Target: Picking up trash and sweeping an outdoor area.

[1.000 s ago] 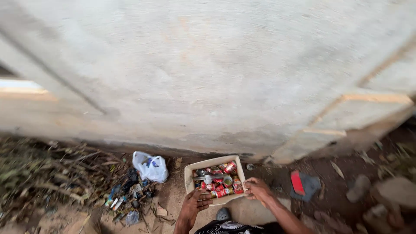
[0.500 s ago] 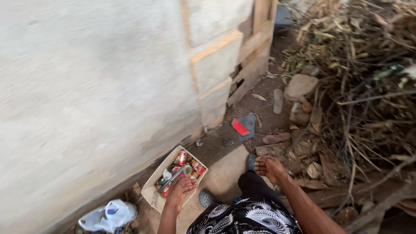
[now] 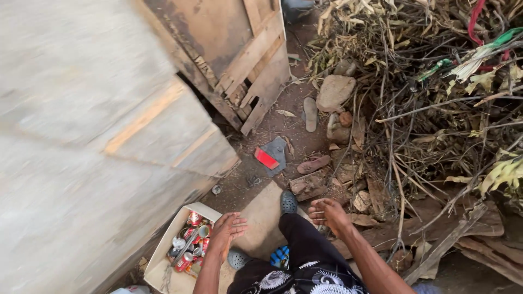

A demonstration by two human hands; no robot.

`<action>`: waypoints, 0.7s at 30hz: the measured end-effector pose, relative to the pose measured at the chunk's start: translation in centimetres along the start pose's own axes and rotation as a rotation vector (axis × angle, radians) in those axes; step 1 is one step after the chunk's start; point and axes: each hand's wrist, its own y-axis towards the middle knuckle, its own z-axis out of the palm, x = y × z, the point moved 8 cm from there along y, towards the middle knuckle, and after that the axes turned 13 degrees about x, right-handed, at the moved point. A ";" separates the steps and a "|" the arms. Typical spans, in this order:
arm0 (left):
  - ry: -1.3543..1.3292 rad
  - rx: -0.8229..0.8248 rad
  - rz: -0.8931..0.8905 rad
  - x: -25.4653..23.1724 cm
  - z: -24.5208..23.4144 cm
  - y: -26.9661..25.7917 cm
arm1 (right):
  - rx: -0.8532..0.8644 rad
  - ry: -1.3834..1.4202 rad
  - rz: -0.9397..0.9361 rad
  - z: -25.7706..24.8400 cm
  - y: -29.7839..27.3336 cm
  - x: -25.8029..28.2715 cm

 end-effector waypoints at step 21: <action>-0.033 0.034 -0.104 7.4 2.6 23.8 | 0.166 0.074 0.028 -6.0 26.4 -11.1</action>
